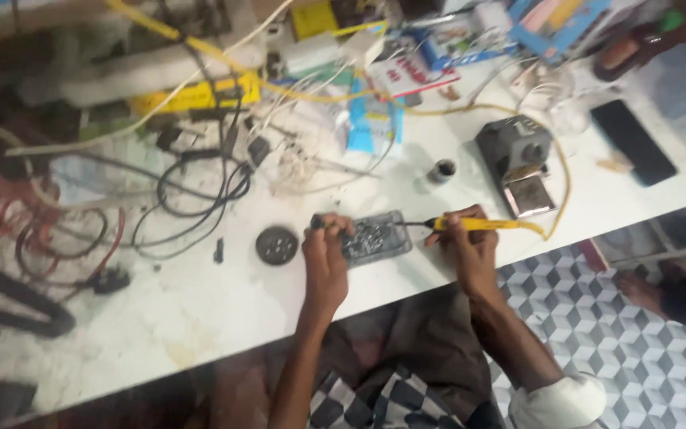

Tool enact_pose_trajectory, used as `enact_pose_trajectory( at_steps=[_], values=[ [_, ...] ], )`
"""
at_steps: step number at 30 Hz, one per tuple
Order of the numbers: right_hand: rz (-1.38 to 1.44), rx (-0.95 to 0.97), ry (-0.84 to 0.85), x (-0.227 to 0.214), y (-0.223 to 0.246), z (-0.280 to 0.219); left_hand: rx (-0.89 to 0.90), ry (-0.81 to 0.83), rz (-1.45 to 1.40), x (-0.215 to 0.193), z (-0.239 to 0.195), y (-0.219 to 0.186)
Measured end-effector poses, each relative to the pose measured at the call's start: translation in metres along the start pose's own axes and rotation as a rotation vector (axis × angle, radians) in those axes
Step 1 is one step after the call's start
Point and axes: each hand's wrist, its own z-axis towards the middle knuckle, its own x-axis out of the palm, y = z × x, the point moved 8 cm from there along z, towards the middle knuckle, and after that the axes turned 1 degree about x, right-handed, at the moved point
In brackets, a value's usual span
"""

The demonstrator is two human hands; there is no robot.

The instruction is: The person uses a soldering iron and a small tool to work on a circuit board placed on a cluttered workbench. They repeatedly apply heat and manipulate components on the board throughout the clip.

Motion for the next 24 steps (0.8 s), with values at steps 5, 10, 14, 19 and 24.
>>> enact_pose_trajectory(
  at_steps=[5, 10, 14, 19, 24],
  values=[
    [-0.025, -0.004, 0.041, -0.001, -0.003, -0.001, -0.031, 0.037, 0.059, 0.002, -0.002, -0.001],
    [0.095, 0.020, -0.098, -0.011, -0.007, 0.001, 0.011, 0.041, 0.179, 0.001, 0.000, -0.009],
    [0.206, -0.004, -0.057, -0.009, -0.005, 0.006, -0.026, 0.070, 0.154, 0.001, 0.003, -0.006],
    [0.228, 0.061, -0.090, -0.021, -0.007, 0.009, -0.056, 0.069, 0.093, -0.001, 0.001, -0.002],
    [0.263, 0.061, -0.198, -0.033, -0.012, 0.011, -0.117, -0.004, 0.070, -0.001, 0.007, 0.002]
  ],
)
